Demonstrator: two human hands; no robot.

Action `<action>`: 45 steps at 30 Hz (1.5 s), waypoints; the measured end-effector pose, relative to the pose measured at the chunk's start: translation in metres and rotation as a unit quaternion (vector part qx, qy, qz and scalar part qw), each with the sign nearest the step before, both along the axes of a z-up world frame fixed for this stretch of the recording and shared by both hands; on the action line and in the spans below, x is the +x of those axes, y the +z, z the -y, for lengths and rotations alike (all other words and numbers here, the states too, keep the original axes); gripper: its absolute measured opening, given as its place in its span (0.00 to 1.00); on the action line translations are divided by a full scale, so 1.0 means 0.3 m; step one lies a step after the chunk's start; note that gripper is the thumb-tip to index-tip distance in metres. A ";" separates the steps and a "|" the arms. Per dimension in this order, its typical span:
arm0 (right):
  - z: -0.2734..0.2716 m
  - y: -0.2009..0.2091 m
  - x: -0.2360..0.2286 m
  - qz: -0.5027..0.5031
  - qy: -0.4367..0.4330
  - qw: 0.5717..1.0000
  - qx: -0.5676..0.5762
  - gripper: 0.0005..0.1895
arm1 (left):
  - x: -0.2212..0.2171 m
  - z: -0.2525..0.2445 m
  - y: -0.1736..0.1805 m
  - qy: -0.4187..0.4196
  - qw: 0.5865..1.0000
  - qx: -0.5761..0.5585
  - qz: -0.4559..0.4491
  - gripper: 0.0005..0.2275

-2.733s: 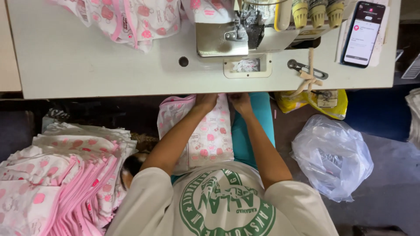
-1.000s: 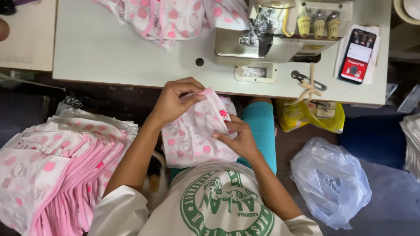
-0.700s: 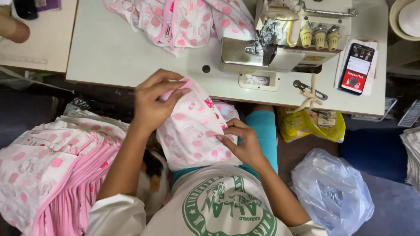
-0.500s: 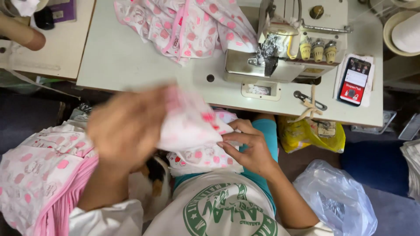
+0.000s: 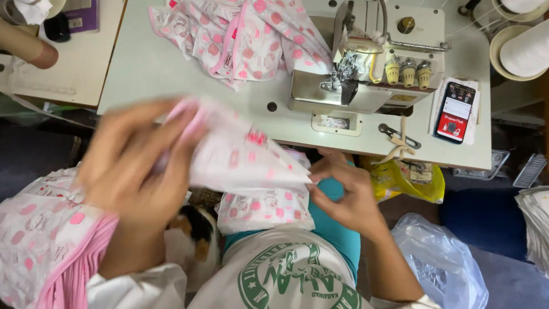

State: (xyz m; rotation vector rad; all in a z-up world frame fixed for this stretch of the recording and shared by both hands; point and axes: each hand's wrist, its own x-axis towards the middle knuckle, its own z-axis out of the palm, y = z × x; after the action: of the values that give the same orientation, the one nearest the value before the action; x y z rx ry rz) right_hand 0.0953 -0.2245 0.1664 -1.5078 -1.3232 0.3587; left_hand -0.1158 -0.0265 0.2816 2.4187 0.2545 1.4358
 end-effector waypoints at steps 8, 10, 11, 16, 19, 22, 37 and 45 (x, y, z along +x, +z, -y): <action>0.084 0.066 0.123 0.034 -0.009 0.999 0.001 0.04 | 0.083 -0.120 -0.400 0.010 0.915 -0.380 0.134 0.04; 0.125 0.062 0.145 0.045 -0.019 0.999 -0.011 0.04 | 0.128 -0.101 -0.459 -0.028 0.899 -0.410 0.152 0.05; 0.135 0.058 0.157 0.060 -0.030 0.998 -0.023 0.03 | 0.140 -0.094 -0.490 -0.068 0.880 -0.438 0.172 0.05; 0.183 0.017 0.176 0.073 -0.100 0.992 -0.036 0.04 | 0.189 -0.052 -0.490 -0.122 0.857 -0.469 0.174 0.05; 0.219 -0.020 0.177 0.048 -0.118 0.992 -0.025 0.04 | 0.203 -0.039 -0.493 -0.135 0.838 -0.503 0.166 0.04; 0.233 -0.072 0.181 0.016 -0.142 0.990 -0.023 0.05 | 0.220 -0.042 -0.517 -0.136 0.815 -0.539 0.162 0.05; 0.060 -0.539 0.113 -0.055 -0.364 0.927 -0.073 0.13 | 0.942 -0.343 -0.848 -0.240 0.901 -0.336 -0.132 0.11; -0.179 -0.726 0.395 -0.168 -0.266 0.939 -0.141 0.30 | 0.904 -0.210 -0.956 -0.027 0.966 -0.014 -0.257 0.06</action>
State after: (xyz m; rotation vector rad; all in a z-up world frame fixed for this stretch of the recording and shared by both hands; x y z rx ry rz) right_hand 0.2137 -0.1709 -0.0513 -1.8740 -0.5766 0.4404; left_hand 0.1553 0.0365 -0.0052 2.7106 0.3164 0.7501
